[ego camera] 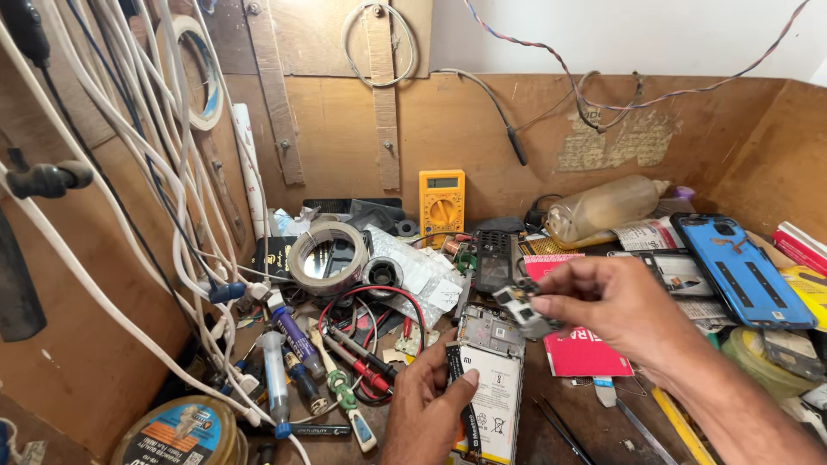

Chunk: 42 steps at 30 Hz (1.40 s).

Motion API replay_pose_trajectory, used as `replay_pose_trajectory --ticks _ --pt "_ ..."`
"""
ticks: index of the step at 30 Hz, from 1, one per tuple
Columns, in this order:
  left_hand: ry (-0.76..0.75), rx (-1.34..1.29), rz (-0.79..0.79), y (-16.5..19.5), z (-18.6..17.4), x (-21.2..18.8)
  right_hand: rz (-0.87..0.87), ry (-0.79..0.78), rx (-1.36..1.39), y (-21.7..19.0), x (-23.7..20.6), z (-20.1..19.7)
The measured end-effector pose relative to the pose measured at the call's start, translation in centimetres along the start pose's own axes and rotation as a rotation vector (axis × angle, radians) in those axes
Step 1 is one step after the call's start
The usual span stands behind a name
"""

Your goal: The person holds a disassembled smartphone and uses a small tool to manipulate internal components, specifically the motherboard and battery area. They repeatedly detach and reattach a small ribbon cable connector while working at a cluttered repair bench.

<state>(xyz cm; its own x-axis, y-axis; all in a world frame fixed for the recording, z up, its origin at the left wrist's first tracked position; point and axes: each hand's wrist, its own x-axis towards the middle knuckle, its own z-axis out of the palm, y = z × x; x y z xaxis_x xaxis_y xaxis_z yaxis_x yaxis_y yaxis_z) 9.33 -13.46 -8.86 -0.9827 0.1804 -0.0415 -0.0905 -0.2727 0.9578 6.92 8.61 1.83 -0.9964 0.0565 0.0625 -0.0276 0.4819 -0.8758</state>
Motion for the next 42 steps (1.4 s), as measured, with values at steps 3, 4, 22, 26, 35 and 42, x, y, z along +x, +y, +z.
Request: replay_pose_trajectory --ticks 3,4,22,26,35,42 --pt "-0.033 -0.008 0.093 -0.4 -0.1 -0.1 -0.045 -0.056 0.011 -0.8 0.6 0.8" --pt "-0.041 -0.022 0.101 -0.5 -0.2 -0.1 -0.048 -0.067 0.008 -1.0 0.8 1.0" --pt "-0.049 0.013 0.053 0.2 -0.1 -0.9 -0.071 -0.357 -0.171 -0.8 3.1 1.9" --pt "-0.051 -0.004 0.053 0.2 -0.1 -0.9 -0.076 -0.378 -0.159 -0.6 3.3 2.0" --pt "-0.027 0.029 0.041 0.3 -0.1 -1.2 -0.049 -0.35 -0.199 -1.0 3.0 2.3" --pt "-0.037 0.052 0.083 0.2 -0.1 -1.1 -0.049 -0.35 -0.218 -0.9 3.2 2.5"
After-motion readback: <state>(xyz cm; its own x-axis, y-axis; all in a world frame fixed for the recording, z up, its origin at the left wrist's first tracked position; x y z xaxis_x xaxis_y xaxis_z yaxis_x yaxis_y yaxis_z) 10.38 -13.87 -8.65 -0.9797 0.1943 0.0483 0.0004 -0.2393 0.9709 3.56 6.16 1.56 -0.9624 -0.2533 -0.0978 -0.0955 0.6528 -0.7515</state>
